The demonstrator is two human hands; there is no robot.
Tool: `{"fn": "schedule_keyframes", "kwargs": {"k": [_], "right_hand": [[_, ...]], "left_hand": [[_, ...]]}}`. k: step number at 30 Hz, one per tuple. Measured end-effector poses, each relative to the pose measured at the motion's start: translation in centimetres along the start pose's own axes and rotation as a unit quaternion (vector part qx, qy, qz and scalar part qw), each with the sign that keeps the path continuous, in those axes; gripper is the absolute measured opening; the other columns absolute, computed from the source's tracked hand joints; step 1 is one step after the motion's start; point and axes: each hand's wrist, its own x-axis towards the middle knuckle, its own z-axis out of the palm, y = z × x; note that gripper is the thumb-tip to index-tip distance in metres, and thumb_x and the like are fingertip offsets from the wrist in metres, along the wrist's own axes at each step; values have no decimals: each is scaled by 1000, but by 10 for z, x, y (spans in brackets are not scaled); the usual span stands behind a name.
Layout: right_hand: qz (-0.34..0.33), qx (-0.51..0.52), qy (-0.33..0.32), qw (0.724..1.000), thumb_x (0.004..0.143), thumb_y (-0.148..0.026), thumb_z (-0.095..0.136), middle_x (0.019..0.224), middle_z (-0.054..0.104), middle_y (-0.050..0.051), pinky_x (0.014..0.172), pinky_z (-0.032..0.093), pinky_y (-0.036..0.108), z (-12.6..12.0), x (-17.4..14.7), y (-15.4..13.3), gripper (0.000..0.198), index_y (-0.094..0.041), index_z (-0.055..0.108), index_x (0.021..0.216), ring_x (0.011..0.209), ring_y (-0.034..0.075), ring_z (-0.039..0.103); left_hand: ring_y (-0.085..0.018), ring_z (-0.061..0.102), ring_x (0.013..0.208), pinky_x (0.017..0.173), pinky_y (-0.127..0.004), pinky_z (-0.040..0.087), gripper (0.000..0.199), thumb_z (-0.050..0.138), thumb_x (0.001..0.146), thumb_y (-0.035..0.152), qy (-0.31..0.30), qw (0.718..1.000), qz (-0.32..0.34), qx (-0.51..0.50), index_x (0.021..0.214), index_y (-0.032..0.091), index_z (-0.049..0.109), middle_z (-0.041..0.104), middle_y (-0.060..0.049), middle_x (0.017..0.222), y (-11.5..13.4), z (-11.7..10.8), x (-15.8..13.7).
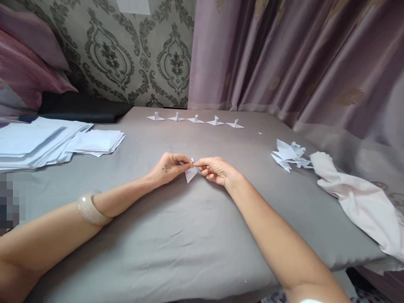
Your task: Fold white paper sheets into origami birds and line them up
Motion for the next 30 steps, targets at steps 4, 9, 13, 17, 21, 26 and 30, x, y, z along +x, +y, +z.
{"fn": "schedule_keyframes", "kwargs": {"k": [4,9,13,17,21,26,30], "right_hand": [[-11,26,19,999,72,-9,65,59,48,-3,27,21,10,-4,0,2,11,-13,55,71,40,1,36],[-25,32,32,999,73,-9,66,62,51,-1,27,22,10,-4,-2,4,12,-12,56,69,42,1,39],[-36,19,47,998,74,-10,66,62,52,-1,27,23,11,-1,-5,5,14,-12,55,66,42,1,41],[-51,-3,46,998,74,-10,66,61,51,-1,29,25,12,0,-10,7,14,-12,56,65,43,2,42],[-70,-42,34,996,74,-16,68,56,49,-2,32,24,13,1,-14,10,14,-13,56,65,43,3,40],[-106,-92,32,990,72,-23,68,56,50,-3,35,26,15,2,-16,14,14,-13,60,68,46,4,40],[-120,-113,49,985,70,-26,69,57,50,-3,36,24,16,0,-17,13,16,-13,59,68,47,4,40]], "left_hand": [[-15,60,70,64,-24,45,25,65,75,38,22,1000,-18,-10,78,14,72,71,-4,75,0,-1,-1],[-17,61,75,70,-26,46,25,64,76,39,66,997,-32,8,77,15,72,71,-4,79,-2,-2,1],[-16,60,76,71,-26,46,22,60,77,35,71,995,-39,63,83,15,69,69,-5,84,-1,-5,1],[-18,60,83,75,-29,48,40,57,67,15,37,982,-61,178,107,16,62,66,-8,103,-1,-13,1],[-21,60,102,89,-32,45,53,40,69,2,-19,970,15,242,116,18,59,65,-9,115,-9,-24,6],[-24,59,103,91,-35,41,33,38,86,13,-54,935,113,333,103,20,66,68,-8,109,-19,-32,11],[-24,60,94,84,-36,40,28,42,89,26,-32,916,99,387,98,20,68,67,-9,99,-12,-30,4]]}}
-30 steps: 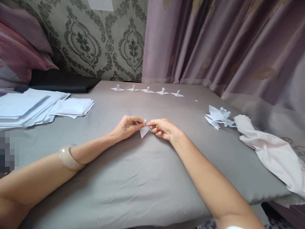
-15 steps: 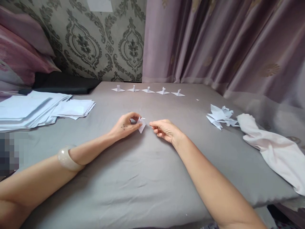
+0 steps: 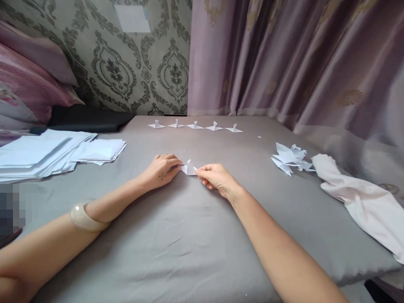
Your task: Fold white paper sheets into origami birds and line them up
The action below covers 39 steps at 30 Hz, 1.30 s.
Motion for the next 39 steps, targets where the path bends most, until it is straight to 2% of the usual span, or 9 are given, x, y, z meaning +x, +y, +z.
{"fn": "schedule_keyframes", "kwargs": {"k": [3,6,9,12,16,19,25,29,39], "right_hand": [[-22,-39,53,998,70,-27,68,58,50,-3,39,25,17,-4,1,0,16,-14,59,70,48,5,41],[-60,-92,104,988,71,-29,65,64,55,-2,45,31,19,-5,2,1,14,-16,62,76,53,7,46],[-129,-158,103,973,73,-29,64,79,64,2,60,42,22,-3,4,5,19,-17,66,88,66,10,54],[-184,-244,97,947,73,-30,65,93,66,4,71,44,26,2,6,10,30,-19,67,100,71,12,55],[-215,-330,122,911,78,-25,60,94,64,4,73,43,27,8,12,14,21,-19,68,96,70,12,54],[-233,-349,97,903,81,-21,55,88,63,3,71,41,27,11,15,14,14,-19,68,85,70,12,54],[-260,-317,70,909,81,-21,56,83,65,0,68,42,26,14,14,14,12,-20,66,89,67,11,55],[-266,-283,108,915,78,-21,58,80,66,-1,66,43,25,15,10,13,11,-20,63,87,65,11,57],[-253,-271,99,923,76,-21,54,82,69,1,69,47,27,19,10,16,14,-20,65,84,72,14,62]], "left_hand": [[-20,60,78,73,-31,41,25,45,86,26,-30,998,-48,-33,87,18,69,67,-8,85,14,-6,-4],[-17,58,65,61,-26,39,24,47,83,27,-72,982,-134,-115,79,17,69,66,-5,70,30,-12,-7],[-14,52,56,53,-24,36,25,50,79,32,-102,963,-179,-177,68,16,66,60,-2,60,41,-15,-8],[-13,51,56,52,-23,36,20,52,75,29,-88,951,-207,-214,70,16,65,60,-1,61,41,-13,-7],[-15,56,75,66,-26,44,27,61,71,28,15,961,-161,-225,95,17,63,65,-5,91,30,-2,-2],[-18,56,91,75,-27,44,31,64,71,30,40,963,-95,-248,100,18,63,64,-6,104,21,6,0],[-10,46,59,58,-22,37,15,60,76,30,9,958,-121,-258,79,16,65,56,3,65,25,9,-2],[-10,48,59,59,-21,37,13,59,77,27,21,962,-122,-242,77,15,65,57,2,65,33,5,-3],[-10,50,60,59,-21,37,15,59,78,25,22,965,-122,-231,81,16,71,62,1,67,33,5,-4]]}}
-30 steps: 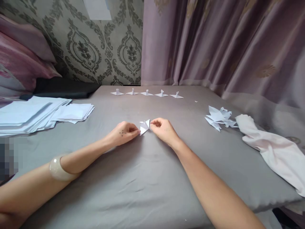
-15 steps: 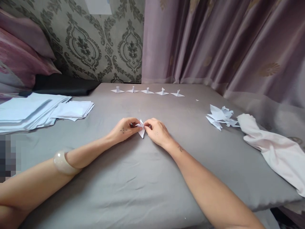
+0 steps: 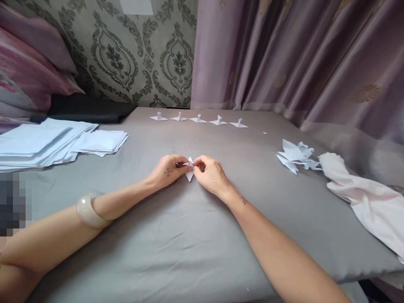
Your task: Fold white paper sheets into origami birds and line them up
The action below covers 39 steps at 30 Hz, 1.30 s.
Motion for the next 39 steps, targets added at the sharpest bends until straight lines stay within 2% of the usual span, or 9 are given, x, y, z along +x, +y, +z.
{"fn": "schedule_keyframes", "kwargs": {"k": [4,6,11,18,22,25,28,32,39], "right_hand": [[16,-6,-18,1000,76,-24,55,81,70,1,72,46,27,-1,1,-5,15,-20,67,84,71,14,61],[33,-3,-24,999,79,-31,55,81,70,1,73,45,27,-2,1,-11,17,-20,67,81,74,15,62],[79,-20,-1,997,82,-47,52,69,67,2,67,42,28,-1,6,-21,35,-19,65,66,69,16,60],[83,-34,8,996,76,-34,57,71,68,2,64,41,26,0,10,-17,20,-19,68,67,70,15,59],[148,30,-37,988,74,-35,60,55,55,-2,46,33,22,-4,13,-17,19,-19,68,71,48,9,44],[215,119,-76,966,73,-34,65,55,49,-3,39,25,19,-7,15,-15,18,-17,64,68,45,6,36],[247,197,-108,943,73,-31,69,60,51,-2,35,22,17,-9,17,-12,21,-15,59,63,46,4,36],[267,248,-145,920,73,-30,70,62,53,0,32,22,15,-12,20,-7,23,-14,58,61,46,3,39],[286,265,-135,911,72,-24,72,58,52,-2,29,22,13,-13,22,-4,20,-14,59,62,43,2,40]], "left_hand": [[-10,50,61,58,-21,36,14,58,78,23,0,1000,3,2,79,17,71,62,1,66,0,1,0],[-10,49,60,57,-20,36,14,57,79,22,5,1000,10,8,77,16,70,61,1,65,-1,1,0],[-10,49,60,57,-21,36,16,56,80,24,6,999,31,14,75,18,70,62,1,67,-2,2,0],[-12,55,62,59,-21,39,18,55,79,21,0,1000,27,8,83,18,73,66,-1,72,-5,2,1],[-12,54,63,60,-22,39,20,55,80,23,-7,1000,25,-9,85,17,73,66,-2,72,-3,1,1],[-12,51,63,60,-22,38,20,56,79,25,-14,1000,13,-18,85,16,74,66,-2,73,-3,0,1],[-11,49,63,60,-22,37,21,57,80,27,-19,1000,10,-21,84,16,74,66,-1,72,-3,0,2],[-11,49,62,59,-22,36,22,55,81,28,-23,999,16,-24,82,16,73,65,0,70,-4,0,2],[-12,51,61,59,-22,38,21,58,79,31,-14,999,-1,-36,85,18,74,65,0,69,-4,0,1]]}}
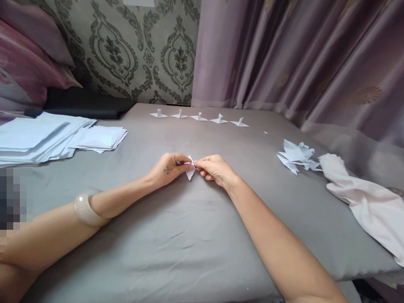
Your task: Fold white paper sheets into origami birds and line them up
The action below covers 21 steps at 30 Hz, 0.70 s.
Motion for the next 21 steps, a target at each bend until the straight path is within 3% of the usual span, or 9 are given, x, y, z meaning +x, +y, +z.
{"fn": "schedule_keyframes", "kwargs": {"k": [10,21], "right_hand": [[9,-9,15,1000,69,-20,70,58,53,-2,29,23,13,-1,0,-2,18,-14,56,61,41,2,43],[10,14,15,1000,68,-18,70,51,50,-4,29,25,13,-4,0,-2,18,-14,54,61,40,2,42]], "left_hand": [[-13,56,68,63,-22,41,20,57,81,27,5,1000,-1,-12,85,18,75,71,-2,80,8,0,-2],[-15,61,71,67,-22,45,20,57,80,26,18,999,23,-18,82,19,76,72,-2,78,5,3,0]]}}
